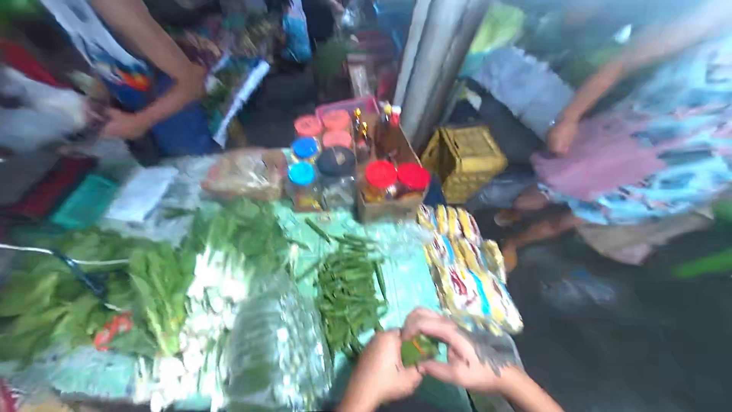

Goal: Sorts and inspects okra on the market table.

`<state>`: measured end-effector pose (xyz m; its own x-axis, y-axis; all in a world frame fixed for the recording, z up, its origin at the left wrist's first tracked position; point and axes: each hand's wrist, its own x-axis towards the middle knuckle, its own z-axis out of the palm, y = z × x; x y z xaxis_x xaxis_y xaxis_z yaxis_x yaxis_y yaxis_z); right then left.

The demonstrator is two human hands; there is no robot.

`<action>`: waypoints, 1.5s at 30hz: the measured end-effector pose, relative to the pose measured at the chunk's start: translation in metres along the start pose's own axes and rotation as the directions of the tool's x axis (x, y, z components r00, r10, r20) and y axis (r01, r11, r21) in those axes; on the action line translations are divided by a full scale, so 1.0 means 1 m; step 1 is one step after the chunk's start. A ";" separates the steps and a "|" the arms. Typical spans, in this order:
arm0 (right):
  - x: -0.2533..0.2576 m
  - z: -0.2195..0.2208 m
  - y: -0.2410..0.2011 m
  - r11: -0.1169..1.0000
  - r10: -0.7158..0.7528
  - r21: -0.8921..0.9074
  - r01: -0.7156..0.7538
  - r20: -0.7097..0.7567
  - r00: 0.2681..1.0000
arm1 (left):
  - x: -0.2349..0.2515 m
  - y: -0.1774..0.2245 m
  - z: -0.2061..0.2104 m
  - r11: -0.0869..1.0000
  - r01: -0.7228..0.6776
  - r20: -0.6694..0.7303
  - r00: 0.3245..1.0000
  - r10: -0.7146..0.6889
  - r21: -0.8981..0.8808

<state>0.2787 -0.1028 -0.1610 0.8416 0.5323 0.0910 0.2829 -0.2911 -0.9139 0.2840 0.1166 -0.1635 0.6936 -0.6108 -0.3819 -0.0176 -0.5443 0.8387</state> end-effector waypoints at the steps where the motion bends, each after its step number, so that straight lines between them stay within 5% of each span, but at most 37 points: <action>1: 0.003 -0.005 0.002 1.000 -0.006 -0.006 0.006 0.009 1.000 | 0.004 -0.002 -0.002 1.000 -0.002 0.014 1.000 0.002 0.005; 7: 0.007 -0.032 0.008 0.999 -0.036 0.008 0.036 -0.049 0.998 | 0.023 0.002 -0.011 0.995 -0.087 0.011 0.996 0.087 0.055; 11: 0.007 -0.017 0.006 0.998 0.026 -0.057 -0.027 -0.016 1.000 | 0.025 0.012 -0.007 0.973 0.007 0.029 0.999 -0.014 0.231; 17: -0.014 -0.041 0.005 0.997 -0.048 0.067 0.045 0.032 0.998 | 0.027 0.005 0.008 0.978 -0.187 0.110 0.974 0.197 -0.096; 28: -0.052 -0.048 0.015 0.973 -0.227 0.019 0.228 -0.054 0.972 | 0.026 0.044 0.027 0.995 -0.096 0.188 0.977 0.101 -0.036; 31: -0.076 -0.056 0.020 0.973 -0.133 0.183 0.142 -0.058 0.989 | 0.024 0.055 0.039 0.994 -0.051 0.182 0.981 0.068 -0.102; 34: -0.149 -0.071 0.057 0.831 0.200 0.542 -0.126 -0.079 0.977 | 0.029 0.030 0.056 0.971 -0.018 0.119 0.992 0.047 -0.239; 37: -0.257 -0.078 0.113 0.586 0.626 0.700 -0.408 -0.071 0.777 | 0.031 0.004 0.062 0.976 0.136 0.003 0.990 -0.138 -0.167; 40: -0.333 -0.050 0.198 0.189 0.939 0.690 -0.699 0.080 0.334 | 0.025 -0.013 0.050 0.963 0.264 -0.071 0.961 -0.267 -0.044; 42: -0.352 -0.028 0.243 -0.045 0.997 0.638 -0.769 0.072 0.001 | 0.027 -0.020 0.041 0.954 0.298 -0.136 0.946 -0.295 0.004; 43: -0.357 -0.017 0.257 -0.104 0.994 0.654 -0.749 0.050 -0.094 | 0.031 -0.024 0.036 0.951 0.307 -0.176 0.938 -0.298 0.027; 45: -0.351 -0.006 0.267 -0.128 0.986 0.732 -0.670 0.022 -0.164 | 0.042 -0.030 0.024 0.945 0.318 -0.285 0.915 -0.284 0.080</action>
<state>0.0618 -0.3722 -0.4350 0.1307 -0.3569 -0.9249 -0.9363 0.2622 -0.2335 0.2965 0.0933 -0.2144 0.8455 -0.2406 -0.4767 0.1463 -0.7542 0.6402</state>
